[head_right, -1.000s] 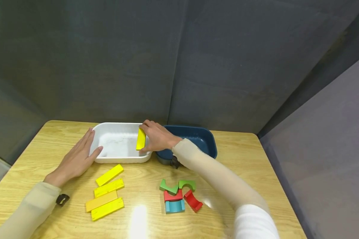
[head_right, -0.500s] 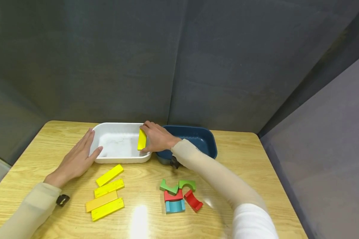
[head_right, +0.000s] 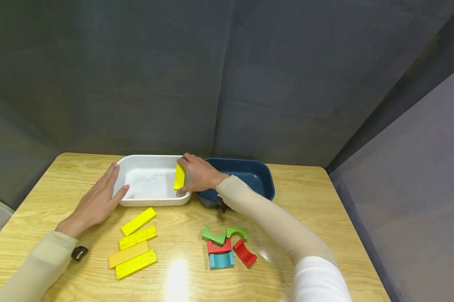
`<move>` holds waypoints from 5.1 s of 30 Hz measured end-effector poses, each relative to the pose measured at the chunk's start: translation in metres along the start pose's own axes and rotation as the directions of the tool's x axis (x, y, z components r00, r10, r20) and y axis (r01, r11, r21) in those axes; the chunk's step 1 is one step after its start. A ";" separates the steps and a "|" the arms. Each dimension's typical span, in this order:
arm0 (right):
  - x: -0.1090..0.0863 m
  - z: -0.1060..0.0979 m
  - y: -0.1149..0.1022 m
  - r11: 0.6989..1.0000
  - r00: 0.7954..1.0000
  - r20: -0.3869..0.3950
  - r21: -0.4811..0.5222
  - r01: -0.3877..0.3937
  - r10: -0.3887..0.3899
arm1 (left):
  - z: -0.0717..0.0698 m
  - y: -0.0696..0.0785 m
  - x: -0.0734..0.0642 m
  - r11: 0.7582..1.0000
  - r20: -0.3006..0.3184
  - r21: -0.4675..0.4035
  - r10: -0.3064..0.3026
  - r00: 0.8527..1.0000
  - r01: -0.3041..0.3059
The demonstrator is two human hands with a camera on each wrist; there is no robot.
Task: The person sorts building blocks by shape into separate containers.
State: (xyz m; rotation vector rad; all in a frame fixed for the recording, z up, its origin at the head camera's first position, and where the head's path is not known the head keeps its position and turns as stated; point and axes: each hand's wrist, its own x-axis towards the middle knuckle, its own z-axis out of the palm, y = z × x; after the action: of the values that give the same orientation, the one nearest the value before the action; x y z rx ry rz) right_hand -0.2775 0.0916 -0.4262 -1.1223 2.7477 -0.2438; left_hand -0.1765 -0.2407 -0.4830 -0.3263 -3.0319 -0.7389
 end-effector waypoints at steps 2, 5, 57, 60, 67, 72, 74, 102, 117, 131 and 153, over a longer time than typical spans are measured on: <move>-0.001 0.000 0.001 1.000 1.000 -0.002 -0.003 -0.007 0.007 | 0.000 0.000 0.000 1.000 -0.001 -0.003 0.000 1.000 0.000; -0.002 -0.002 0.003 1.000 1.000 -0.017 0.000 -0.014 0.014 | 0.000 0.000 0.000 1.000 0.000 -0.005 0.003 1.000 -0.003; -0.067 -0.015 -0.064 0.970 0.965 -0.154 0.087 0.229 -0.214 | 0.000 0.001 0.003 1.000 -0.003 -0.007 -0.008 1.000 0.008; -0.074 -0.011 -0.072 0.964 0.963 -0.149 0.109 0.242 -0.225 | 0.000 0.002 0.003 1.000 0.001 -0.011 -0.007 1.000 0.007; -0.086 -0.003 -0.089 0.948 0.951 -0.149 0.129 0.290 -0.271 | 0.000 0.004 0.001 1.000 0.007 -0.015 -0.005 1.000 0.005; -0.092 0.002 -0.099 0.936 0.939 -0.148 0.122 0.329 -0.311 | 0.000 0.003 0.003 1.000 0.000 -0.008 -0.001 1.000 0.001; -0.094 0.005 -0.102 0.930 0.930 -0.153 0.108 0.352 -0.335 | 0.000 0.003 0.003 1.000 0.001 -0.007 -0.002 1.000 0.002; -0.101 0.049 -0.148 0.894 0.902 0.064 0.180 0.411 -0.427 | -0.003 0.006 0.002 1.000 0.006 -0.017 -0.009 1.000 0.009; -0.096 0.064 -0.157 0.885 0.881 0.087 0.054 0.462 -0.465 | -0.003 0.006 0.001 1.000 0.012 -0.016 -0.014 1.000 0.014; -0.090 0.074 -0.162 0.864 0.870 0.092 -0.105 0.492 -0.484 | -0.002 0.006 0.000 1.000 0.004 -0.017 -0.008 1.000 0.008; -0.093 0.078 -0.161 0.875 0.877 0.107 -0.085 0.477 -0.468 | -0.002 0.007 0.000 1.000 0.002 -0.015 -0.004 1.000 0.004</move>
State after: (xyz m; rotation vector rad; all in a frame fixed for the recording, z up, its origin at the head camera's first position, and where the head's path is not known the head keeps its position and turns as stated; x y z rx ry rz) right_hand -0.0861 0.0367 -0.4599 -1.7848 2.3936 -0.0993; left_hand -0.1753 -0.2357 -0.4782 -0.3210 -3.0315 -0.7622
